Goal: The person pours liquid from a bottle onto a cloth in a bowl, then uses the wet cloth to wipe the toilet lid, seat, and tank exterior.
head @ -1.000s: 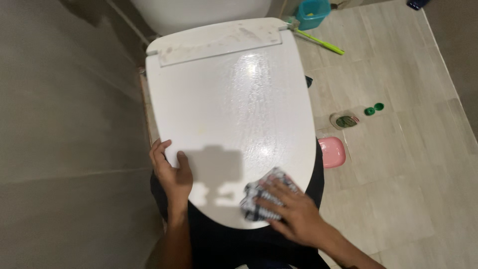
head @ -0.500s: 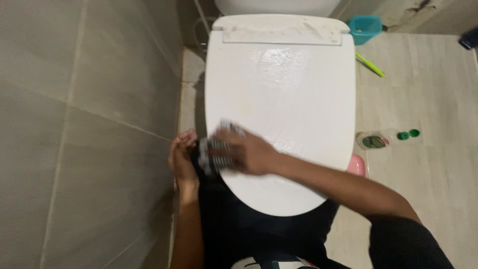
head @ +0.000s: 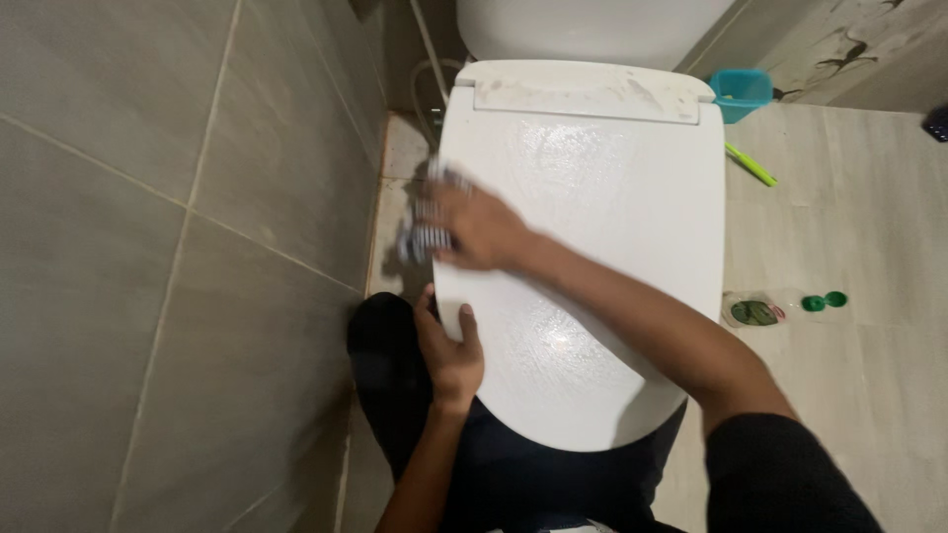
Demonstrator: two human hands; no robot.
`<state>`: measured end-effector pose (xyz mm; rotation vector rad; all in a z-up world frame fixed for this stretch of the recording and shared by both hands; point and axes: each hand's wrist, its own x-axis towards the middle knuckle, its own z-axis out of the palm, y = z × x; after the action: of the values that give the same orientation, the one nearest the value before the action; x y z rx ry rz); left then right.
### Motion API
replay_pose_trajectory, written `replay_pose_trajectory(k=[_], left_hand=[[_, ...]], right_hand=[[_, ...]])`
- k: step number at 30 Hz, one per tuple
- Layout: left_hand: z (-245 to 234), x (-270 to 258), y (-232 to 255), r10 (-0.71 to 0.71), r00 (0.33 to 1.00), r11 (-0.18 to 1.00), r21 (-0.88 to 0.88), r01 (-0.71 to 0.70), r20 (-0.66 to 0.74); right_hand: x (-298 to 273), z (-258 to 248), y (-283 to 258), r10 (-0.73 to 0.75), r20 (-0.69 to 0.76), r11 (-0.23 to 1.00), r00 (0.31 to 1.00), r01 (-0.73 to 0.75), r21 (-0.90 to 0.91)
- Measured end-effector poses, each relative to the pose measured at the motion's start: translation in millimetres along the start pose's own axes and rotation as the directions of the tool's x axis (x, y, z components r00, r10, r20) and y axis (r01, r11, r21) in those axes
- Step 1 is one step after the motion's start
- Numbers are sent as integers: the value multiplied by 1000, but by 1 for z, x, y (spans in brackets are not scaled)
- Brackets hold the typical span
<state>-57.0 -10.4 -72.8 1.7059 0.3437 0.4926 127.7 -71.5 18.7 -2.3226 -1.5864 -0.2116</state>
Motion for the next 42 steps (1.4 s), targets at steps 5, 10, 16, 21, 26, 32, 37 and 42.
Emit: replay_pose_trajectory(k=[5,10,16,21,26,32,37,42], left_hand=[[4,-1,-13,92,995,978,192,-85,-29],[2,4,-8,16,1000,992,128,-14,-12],[-4,15,-3,7,999,981,191,-14,38],[-5,18,3,-39,998,998,58,36,48],[-7,18,9,43,998,997,70,-45,35],[-6,17,13,139,990,981,134,-138,8],[-6,18,10,84,996,992,98,-85,12],[-5,17,8,75,997,990,116,-77,23]], right_hand=[[-13,1,-32,-28,287,997,957,8,71],[26,-3,29,140,22,988,990,-141,60],[25,-16,51,97,-134,977,986,-120,-174],[-37,-14,-12,29,24,997,999,-30,67],[-79,-40,-22,183,94,975,979,-193,113],[-100,-81,40,476,-23,879,879,-476,-13],[-142,-106,62,582,-224,791,781,-609,-68],[-171,-102,29,615,-186,780,767,-626,-1]])
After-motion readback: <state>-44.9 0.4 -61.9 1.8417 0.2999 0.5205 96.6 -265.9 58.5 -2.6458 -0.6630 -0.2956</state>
